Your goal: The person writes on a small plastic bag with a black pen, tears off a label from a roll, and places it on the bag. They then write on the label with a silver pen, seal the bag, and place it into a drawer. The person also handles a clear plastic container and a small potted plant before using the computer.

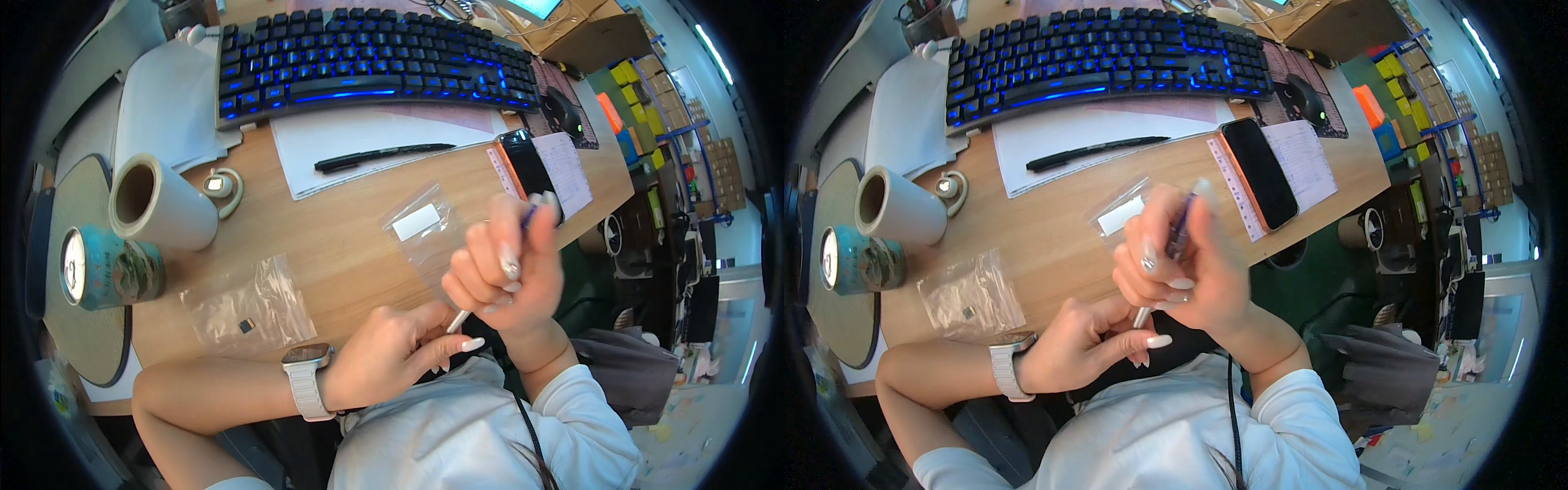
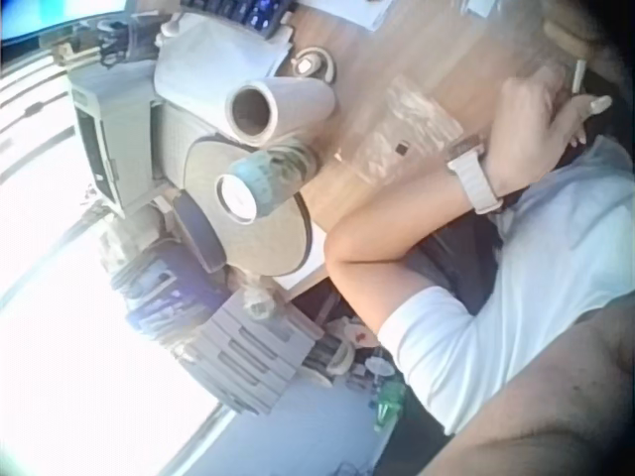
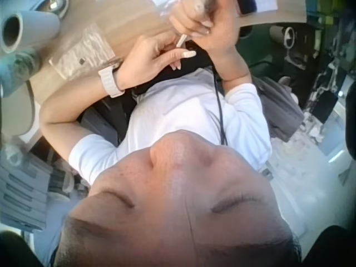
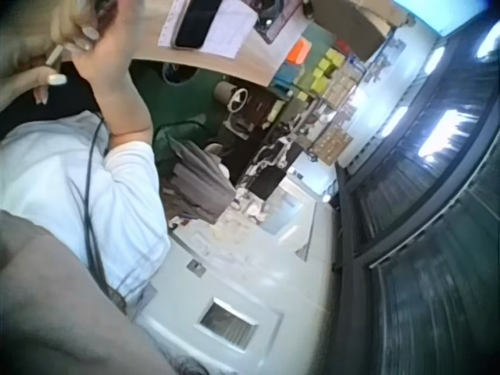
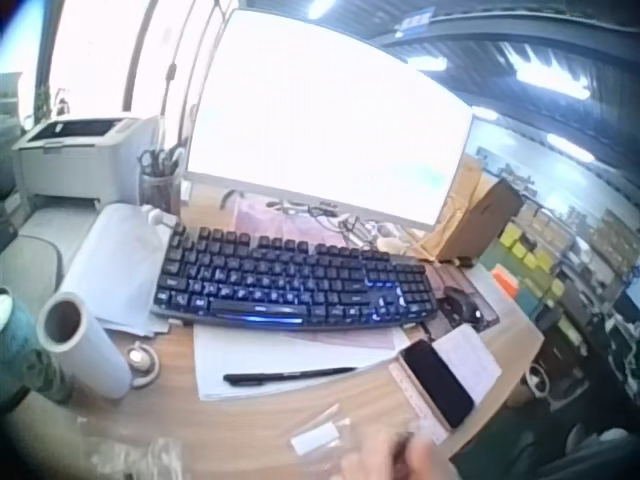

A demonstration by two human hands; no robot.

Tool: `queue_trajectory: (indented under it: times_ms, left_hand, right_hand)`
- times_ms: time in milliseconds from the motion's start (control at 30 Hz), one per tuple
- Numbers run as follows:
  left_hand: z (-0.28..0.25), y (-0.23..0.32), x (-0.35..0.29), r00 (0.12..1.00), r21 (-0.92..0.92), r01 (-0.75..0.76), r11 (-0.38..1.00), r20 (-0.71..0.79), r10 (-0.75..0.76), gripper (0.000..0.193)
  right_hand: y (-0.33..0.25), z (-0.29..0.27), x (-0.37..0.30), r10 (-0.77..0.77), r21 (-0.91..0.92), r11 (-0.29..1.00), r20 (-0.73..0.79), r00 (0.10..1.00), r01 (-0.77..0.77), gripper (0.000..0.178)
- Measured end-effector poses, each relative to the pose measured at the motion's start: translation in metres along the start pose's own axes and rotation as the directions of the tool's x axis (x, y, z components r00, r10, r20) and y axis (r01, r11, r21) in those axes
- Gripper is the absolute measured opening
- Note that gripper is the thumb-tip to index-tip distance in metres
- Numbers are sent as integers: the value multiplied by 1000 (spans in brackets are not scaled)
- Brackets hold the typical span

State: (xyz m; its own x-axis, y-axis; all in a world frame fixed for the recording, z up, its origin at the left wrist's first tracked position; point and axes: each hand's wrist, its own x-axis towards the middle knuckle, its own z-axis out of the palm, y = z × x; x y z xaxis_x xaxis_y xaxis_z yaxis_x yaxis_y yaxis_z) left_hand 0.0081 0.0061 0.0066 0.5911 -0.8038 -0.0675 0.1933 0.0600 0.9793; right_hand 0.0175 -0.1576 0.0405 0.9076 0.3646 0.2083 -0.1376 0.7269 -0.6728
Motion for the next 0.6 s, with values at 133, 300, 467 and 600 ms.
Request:
queue_trajectory:
  times_ms: [133, 300, 467, 600]
  left_hand:
    - [-5, 7, 1, 997, 78, -60, 995, 53, 56, 24]
    - [0, 3, -14, 967, 144, -240, 960, 125, 223, 28]
    - [-1, -5, -12, 922, 323, -388, 863, 130, 366, 27]
    - [-8, 4, -3, 961, 425, -276, 862, 93, 262, 22]
  right_hand:
    - [-4, 4, -5, -28, 10, 1000, 16, 999, 28, 53]
    - [4, 29, -17, 29, 7, 1000, -81, 996, -28, 42]
    - [2, 14, -13, -69, -555, 823, 115, 991, 121, 37]
    - [-8, 1, -6, -42, -914, 306, 264, 964, 264, 39]
